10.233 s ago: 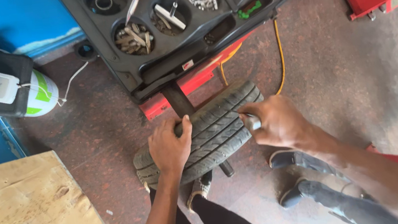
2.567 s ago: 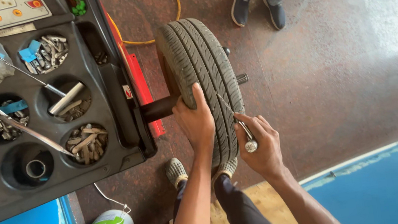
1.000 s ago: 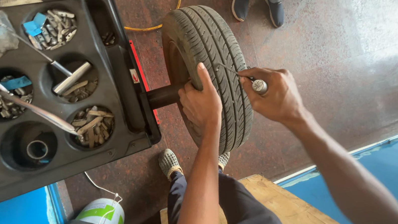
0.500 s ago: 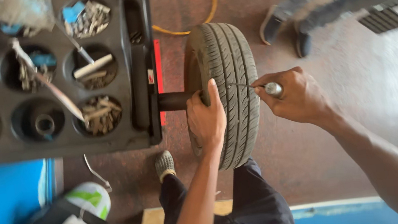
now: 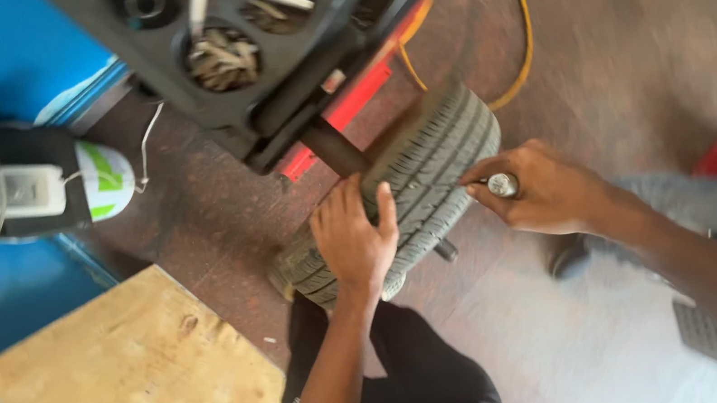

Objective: The person uses a metal tool to repeatedly probe and manipulate the tread of a car tire mounted on a red tire machine. The person holds the tire with one hand while working the tool into the grooves with the other, rotating the tire slightly to access different sections of the tread.

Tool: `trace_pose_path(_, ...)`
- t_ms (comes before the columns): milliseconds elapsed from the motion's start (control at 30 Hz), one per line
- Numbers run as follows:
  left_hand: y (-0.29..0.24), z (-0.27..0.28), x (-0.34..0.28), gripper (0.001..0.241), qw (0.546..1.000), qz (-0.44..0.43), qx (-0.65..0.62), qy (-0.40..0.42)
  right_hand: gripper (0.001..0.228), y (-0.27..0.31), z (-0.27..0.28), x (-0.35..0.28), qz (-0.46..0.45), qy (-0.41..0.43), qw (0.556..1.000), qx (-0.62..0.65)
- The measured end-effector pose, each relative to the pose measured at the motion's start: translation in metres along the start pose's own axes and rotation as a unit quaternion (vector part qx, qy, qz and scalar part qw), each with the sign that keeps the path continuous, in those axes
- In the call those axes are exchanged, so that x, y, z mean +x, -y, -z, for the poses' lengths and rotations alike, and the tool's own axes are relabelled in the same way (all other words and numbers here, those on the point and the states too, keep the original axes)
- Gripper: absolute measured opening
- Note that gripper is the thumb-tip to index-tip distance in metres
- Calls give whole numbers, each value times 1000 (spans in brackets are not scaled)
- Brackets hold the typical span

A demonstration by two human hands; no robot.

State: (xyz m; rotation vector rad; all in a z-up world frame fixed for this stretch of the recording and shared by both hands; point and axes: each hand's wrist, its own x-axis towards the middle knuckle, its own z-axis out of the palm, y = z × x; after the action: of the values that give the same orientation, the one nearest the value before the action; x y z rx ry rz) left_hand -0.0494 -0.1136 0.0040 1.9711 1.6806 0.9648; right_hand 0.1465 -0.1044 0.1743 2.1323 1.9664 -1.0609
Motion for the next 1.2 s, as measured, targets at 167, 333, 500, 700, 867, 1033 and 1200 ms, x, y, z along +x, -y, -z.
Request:
trace_pose_path(167, -23, 2, -9, 53, 988, 80, 94, -92, 39, 18, 28, 38, 45, 161, 974, -150)
trace_pose_path(333, -34, -5, -11, 55, 983, 135, 73, -96, 34, -22, 35, 77, 181, 219, 934, -218)
trace_pose_path(500, -35, -6, 5, 52, 982, 152, 48, -97, 40, -79, 31, 72, 413, 148, 897, -44)
trace_pose_path(700, -28, -16, -7, 46, 979, 158, 64, -113, 38, -124, -15, 96, 593, 22, 804, 27)
trace_pose_path(867, -17, -9, -18, 32, 974, 161, 56, -146, 36, -115, -62, 83, 603, -84, 791, -55)
trace_pose_path(1033, -8, -17, -33, 19, 964, 189, 25, -184, 35, -109, -81, 58, 547, -153, 823, -23)
trace_pose_path(1200, -12, -22, -33, 20, 958, 171, 16, -228, 31, -113, -84, 19, 418, -163, 887, 108)
